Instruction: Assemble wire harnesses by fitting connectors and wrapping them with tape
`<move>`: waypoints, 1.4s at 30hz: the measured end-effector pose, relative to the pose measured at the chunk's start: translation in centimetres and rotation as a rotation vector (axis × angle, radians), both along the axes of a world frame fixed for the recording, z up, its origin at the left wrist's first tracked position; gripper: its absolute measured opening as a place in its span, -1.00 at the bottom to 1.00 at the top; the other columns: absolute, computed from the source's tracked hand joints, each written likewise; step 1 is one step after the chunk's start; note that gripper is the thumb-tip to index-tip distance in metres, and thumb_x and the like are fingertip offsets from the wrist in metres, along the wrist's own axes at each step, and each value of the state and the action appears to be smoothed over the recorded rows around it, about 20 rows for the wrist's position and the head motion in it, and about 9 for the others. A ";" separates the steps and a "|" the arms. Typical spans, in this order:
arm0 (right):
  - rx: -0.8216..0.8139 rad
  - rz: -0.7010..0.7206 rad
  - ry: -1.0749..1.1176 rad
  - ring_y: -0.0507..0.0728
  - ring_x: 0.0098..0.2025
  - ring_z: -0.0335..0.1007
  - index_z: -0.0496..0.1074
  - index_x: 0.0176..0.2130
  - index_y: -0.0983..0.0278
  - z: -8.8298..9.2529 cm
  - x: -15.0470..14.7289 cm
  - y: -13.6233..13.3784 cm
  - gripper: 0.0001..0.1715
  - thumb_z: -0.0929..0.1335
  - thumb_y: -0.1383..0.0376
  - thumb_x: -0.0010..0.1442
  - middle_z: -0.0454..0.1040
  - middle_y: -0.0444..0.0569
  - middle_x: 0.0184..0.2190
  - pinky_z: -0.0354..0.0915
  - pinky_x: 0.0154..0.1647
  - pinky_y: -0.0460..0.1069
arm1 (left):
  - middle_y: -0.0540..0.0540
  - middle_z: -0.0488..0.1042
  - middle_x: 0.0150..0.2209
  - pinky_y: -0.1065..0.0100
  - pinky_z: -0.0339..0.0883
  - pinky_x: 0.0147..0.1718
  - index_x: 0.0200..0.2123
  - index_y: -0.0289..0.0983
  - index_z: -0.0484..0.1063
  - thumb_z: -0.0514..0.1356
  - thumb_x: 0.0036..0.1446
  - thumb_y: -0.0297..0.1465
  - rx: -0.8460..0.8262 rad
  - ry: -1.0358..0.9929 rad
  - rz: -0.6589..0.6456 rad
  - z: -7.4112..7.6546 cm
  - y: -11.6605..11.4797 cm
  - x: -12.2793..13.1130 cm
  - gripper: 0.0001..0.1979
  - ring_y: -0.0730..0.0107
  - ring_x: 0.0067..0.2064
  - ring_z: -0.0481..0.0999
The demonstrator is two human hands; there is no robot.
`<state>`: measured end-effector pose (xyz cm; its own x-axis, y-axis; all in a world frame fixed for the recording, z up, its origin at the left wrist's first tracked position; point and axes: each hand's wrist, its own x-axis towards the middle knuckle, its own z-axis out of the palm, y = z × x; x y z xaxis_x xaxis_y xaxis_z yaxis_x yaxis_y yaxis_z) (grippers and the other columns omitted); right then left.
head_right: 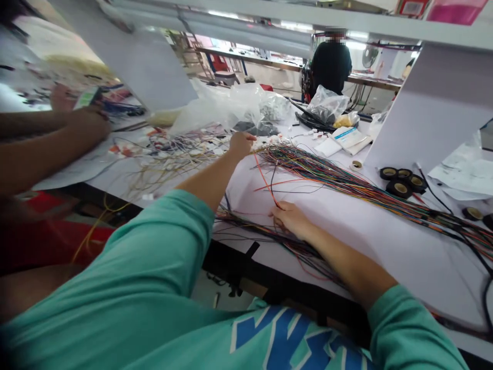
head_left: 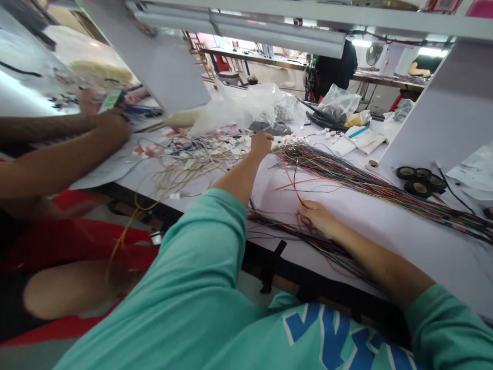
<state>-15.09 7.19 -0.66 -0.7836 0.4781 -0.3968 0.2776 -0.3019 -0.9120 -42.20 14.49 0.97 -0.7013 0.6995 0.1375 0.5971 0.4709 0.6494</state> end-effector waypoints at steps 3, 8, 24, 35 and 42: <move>-0.071 0.016 0.150 -0.12 -0.77 -0.16 0.22 -0.45 0.25 -1.3 0.5 0.7 -0.71 0.32 0.09 0.05 0.03 -0.38 -0.79 -0.13 -0.78 -0.18 | -0.11 0.52 -0.33 0.42 0.24 -0.13 -0.33 -0.36 0.48 0.06 -0.02 -0.53 -0.041 0.069 -0.007 -0.1 2.5 -1.2 -0.79 0.29 -0.10 0.44; -0.201 0.055 0.242 -0.12 -0.76 -0.12 0.22 -0.44 0.24 -2.0 0.7 1.7 -0.59 0.39 0.01 -0.09 0.08 -0.37 -0.77 -0.06 -0.76 -0.15 | -0.14 0.47 -0.50 0.34 0.27 -0.19 -0.45 -0.38 0.50 0.12 -0.14 -0.60 -0.176 0.095 -0.026 -0.9 3.8 -2.4 -0.83 0.19 -0.22 0.47; -0.232 0.062 0.291 -0.12 -0.76 -0.18 0.27 -0.40 0.26 -2.1 0.5 1.9 -0.60 0.37 -0.01 -0.01 0.05 -0.37 -0.77 -0.14 -0.76 -0.14 | 0.00 0.26 -0.76 0.40 0.29 -0.30 -0.58 -0.25 0.51 0.17 -0.29 -0.62 -0.466 0.170 -0.157 0.2 4.2 -3.1 -0.81 0.24 -0.43 0.45; -0.258 0.075 0.244 -0.12 -0.78 -0.19 0.24 -0.40 0.26 -1.8 0.2 1.9 -0.74 0.29 0.12 0.14 0.04 -0.38 -0.79 -0.14 -0.76 -0.16 | -0.16 0.51 -0.46 0.36 0.30 -0.17 -0.41 -0.35 0.52 0.15 -0.08 -0.54 -0.516 0.310 -0.169 -0.5 3.3 -3.3 -0.84 0.14 -0.18 0.51; -0.235 0.068 0.206 -0.11 -0.78 -0.21 0.25 -0.40 0.27 -1.5 0.2 1.8 -0.78 0.22 0.19 0.22 0.02 -0.37 -0.81 -0.15 -0.77 -0.17 | -0.25 0.44 0.01 0.17 0.26 0.01 -0.05 -0.36 0.41 0.11 0.09 -0.49 -0.472 0.399 -0.141 -0.5 2.5 -2.7 -0.68 0.05 0.09 0.38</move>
<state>-14.88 9.02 -2.11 -0.8860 0.3359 -0.3197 0.1210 -0.4981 -0.8586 -44.95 16.95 0.48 -0.5563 0.8306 0.0236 0.8276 0.5513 0.1053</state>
